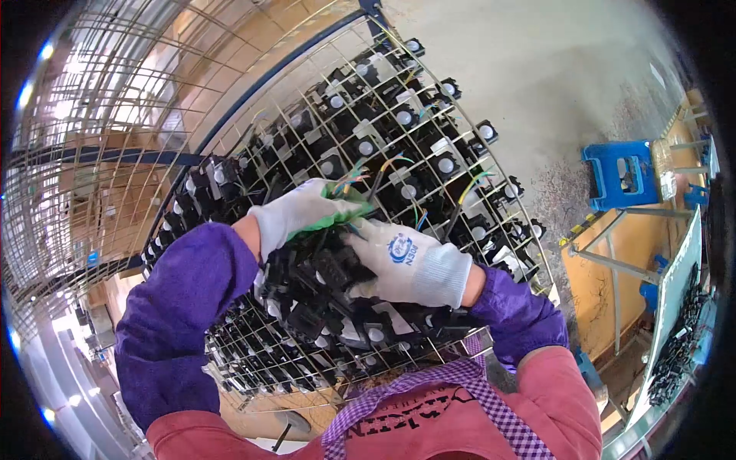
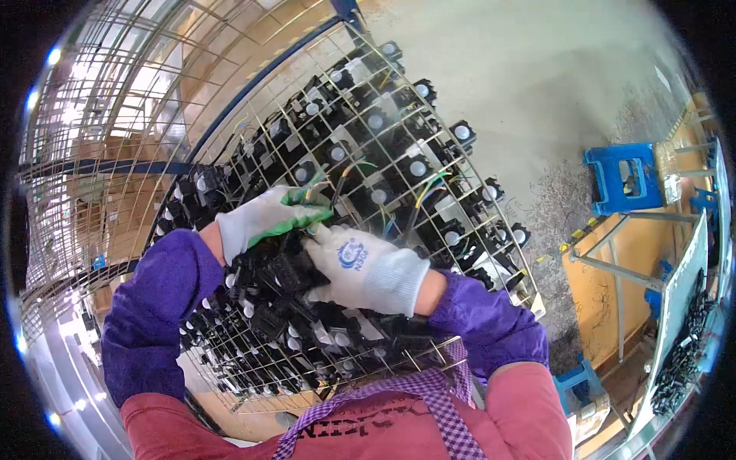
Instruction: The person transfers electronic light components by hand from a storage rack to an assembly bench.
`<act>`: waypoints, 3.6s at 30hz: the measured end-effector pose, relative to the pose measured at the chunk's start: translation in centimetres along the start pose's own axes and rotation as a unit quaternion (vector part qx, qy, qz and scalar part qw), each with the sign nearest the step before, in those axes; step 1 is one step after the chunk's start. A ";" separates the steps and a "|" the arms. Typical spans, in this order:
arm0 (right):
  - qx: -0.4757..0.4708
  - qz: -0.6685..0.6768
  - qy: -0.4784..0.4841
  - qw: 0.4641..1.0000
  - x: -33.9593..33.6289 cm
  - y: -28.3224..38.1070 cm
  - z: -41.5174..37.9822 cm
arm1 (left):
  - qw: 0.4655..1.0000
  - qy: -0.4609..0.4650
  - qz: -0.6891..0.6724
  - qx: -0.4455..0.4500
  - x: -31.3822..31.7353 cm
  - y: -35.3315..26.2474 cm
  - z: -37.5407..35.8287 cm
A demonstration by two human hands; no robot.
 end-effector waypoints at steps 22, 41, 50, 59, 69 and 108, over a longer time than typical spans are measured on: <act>0.341 0.318 -0.071 0.882 -3.0 -4.1 -11.9 | 0.983 0.147 0.091 0.057 4.7 -2.9 -1.9; 0.308 0.398 -0.090 0.859 0.6 -5.7 -11.0 | 0.864 -0.333 -0.217 0.310 13.9 8.0 -26.9; 0.462 0.299 0.149 0.821 3.9 -3.0 -7.8 | 0.833 -0.453 -0.224 0.222 16.3 15.5 -32.0; 0.436 0.244 0.084 0.862 3.7 -0.5 -7.8 | 0.807 -0.424 -0.338 0.235 18.1 25.9 -30.8; 0.405 0.005 0.314 0.859 2.5 3.0 -11.5 | 0.783 -0.462 -0.340 0.241 18.0 29.2 -27.9; 0.232 -0.244 0.151 0.929 8.7 4.8 6.0 | 0.759 -0.434 -0.383 0.299 16.8 31.0 -27.9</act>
Point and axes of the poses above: each hand's wrist, its own z-axis towards the middle knuckle, its own x-axis out of the palm, y = z × x, the point moved 1 cm from there along z, towards the middle knuckle, and after that the axes turned 15 degrees about y, right-handed, at the moved point
